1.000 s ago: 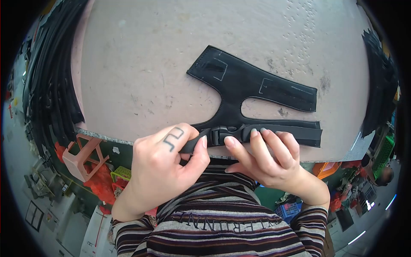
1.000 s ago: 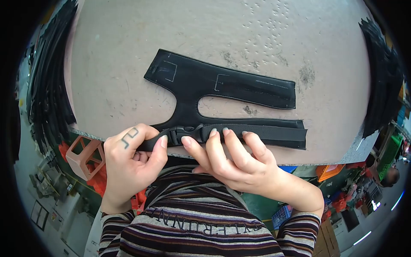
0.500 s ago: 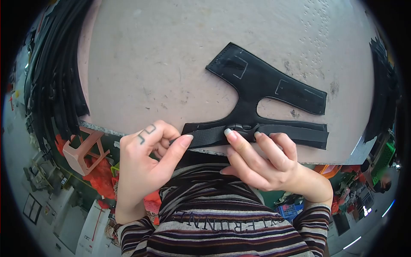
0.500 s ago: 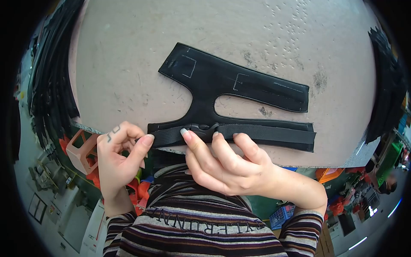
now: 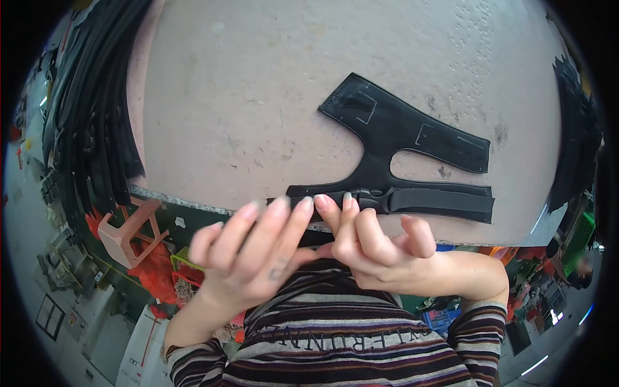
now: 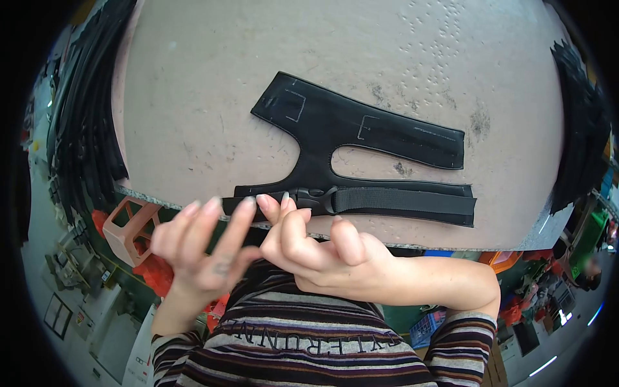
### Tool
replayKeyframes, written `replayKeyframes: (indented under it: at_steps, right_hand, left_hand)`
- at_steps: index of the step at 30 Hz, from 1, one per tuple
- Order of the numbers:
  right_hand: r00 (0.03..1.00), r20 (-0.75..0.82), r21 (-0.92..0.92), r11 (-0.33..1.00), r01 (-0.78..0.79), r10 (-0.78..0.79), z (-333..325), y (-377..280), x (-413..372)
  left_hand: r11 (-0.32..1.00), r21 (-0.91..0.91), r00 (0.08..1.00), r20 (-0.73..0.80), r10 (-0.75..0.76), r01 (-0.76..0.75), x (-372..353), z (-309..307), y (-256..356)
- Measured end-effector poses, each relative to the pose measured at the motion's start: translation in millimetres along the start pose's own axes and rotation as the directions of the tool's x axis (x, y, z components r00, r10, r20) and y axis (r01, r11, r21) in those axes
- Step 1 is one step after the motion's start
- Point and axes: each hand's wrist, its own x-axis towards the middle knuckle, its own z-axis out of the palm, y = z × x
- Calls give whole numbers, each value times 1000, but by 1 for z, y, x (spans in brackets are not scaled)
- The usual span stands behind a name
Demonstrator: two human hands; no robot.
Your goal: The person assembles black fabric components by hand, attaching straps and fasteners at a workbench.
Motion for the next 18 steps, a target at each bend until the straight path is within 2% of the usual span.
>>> replayKeyframes:
  at_steps: [2,4,8,9,12,14,17,18]
  right_hand:
    - [1000,16,45,999,23,-24,1,0,0]
    - [999,9,65,997,31,-32,4,6,0]
    - [999,27,140,990,32,-36,-3,10,1]
    - [998,47,129,991,30,-36,-4,6,1]
    - [996,87,258,966,13,-36,-10,7,7]
    - [996,83,324,943,-70,45,-6,1,3]
    - [987,36,369,915,-161,159,-6,-9,-8]
    - [980,13,375,907,-190,200,-10,-11,-13]
  left_hand:
    - [998,44,988,145,46,-53,-9,11,2]
    - [993,-115,983,186,12,9,-4,3,-13]
    - [983,-174,981,194,-14,49,-15,-2,-27]
    - [976,-216,984,179,6,34,-3,-6,-22]
    - [932,-363,1000,1,3,-3,59,-14,-30]
    - [773,-631,981,-107,-164,61,112,8,-33]
    - [795,-605,988,-140,-58,-39,155,48,-26]
    - [730,-683,999,-3,-32,22,159,41,-28]
